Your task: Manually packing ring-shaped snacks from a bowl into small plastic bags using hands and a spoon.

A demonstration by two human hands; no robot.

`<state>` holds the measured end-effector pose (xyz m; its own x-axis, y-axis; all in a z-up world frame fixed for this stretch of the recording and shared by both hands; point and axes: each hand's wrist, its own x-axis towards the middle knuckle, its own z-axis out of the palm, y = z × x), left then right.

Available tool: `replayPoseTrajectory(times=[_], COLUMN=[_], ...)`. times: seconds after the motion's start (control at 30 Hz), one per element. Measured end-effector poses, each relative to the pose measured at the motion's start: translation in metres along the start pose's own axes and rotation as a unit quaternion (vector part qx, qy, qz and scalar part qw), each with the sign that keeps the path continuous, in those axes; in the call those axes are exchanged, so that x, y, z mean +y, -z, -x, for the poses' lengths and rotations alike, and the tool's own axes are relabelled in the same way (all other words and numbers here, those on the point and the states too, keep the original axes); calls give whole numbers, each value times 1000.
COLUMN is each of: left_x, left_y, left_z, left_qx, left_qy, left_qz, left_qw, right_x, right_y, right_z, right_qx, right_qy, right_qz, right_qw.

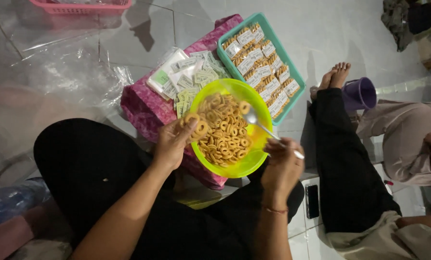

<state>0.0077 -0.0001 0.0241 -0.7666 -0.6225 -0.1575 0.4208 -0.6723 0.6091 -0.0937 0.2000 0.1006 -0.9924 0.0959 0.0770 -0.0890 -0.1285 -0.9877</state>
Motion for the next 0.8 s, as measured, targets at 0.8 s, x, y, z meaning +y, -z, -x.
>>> replayPoseTrajectory(times=[0.8], left_x=[15], left_y=[0], left_z=[8], left_qx=[-119], left_qy=[23], left_qz=[-155], left_qw=[981], right_x=[-36], right_y=[8], right_z=[11], right_qx=[-110], right_qy=[206], right_qz=[194], right_qw=[953])
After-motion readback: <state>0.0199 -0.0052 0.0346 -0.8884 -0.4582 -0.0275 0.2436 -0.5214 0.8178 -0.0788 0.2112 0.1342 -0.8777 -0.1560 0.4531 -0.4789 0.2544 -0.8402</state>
